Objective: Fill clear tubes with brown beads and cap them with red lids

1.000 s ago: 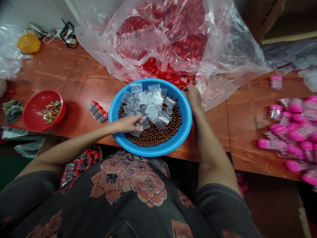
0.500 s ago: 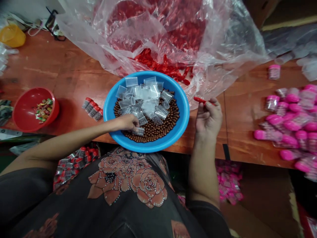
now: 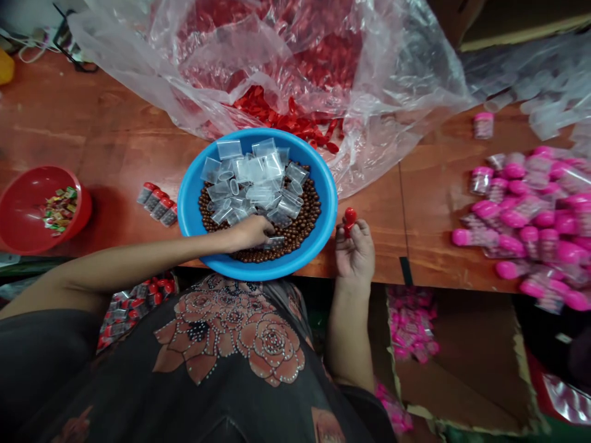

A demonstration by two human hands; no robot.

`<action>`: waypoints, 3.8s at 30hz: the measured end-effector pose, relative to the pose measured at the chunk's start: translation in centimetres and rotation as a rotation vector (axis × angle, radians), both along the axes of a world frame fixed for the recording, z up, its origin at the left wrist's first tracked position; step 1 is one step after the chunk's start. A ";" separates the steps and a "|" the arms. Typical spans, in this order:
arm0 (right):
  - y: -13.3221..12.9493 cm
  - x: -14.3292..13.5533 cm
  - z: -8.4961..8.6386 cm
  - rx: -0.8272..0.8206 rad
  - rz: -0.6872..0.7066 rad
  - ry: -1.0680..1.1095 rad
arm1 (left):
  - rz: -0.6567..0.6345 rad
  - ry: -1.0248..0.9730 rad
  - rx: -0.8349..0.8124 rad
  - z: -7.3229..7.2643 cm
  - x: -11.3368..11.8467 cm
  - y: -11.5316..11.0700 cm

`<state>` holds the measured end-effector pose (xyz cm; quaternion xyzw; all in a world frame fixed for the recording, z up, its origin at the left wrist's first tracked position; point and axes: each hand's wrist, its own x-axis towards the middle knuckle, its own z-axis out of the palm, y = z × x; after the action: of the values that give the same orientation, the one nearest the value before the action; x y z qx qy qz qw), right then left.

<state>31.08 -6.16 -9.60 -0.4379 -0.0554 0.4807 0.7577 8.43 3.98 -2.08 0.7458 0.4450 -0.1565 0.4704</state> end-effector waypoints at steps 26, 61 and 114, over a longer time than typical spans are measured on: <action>-0.8 -2.9 8.2 0.136 0.090 -0.519 | 0.540 -0.810 -0.801 3.1 -4.8 -0.5; 2.7 -10.2 10.1 0.332 0.487 -1.104 | 0.563 -0.902 -0.318 3.3 -8.5 -2.7; 6.3 -9.8 7.5 -0.078 1.769 -1.802 | 0.816 -1.282 -0.504 7.4 -7.0 -0.4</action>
<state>21.32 0.15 -2.09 -0.4447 -0.8099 0.3551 -0.1421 1.47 3.62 5.37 0.3402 0.2769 0.3913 0.8090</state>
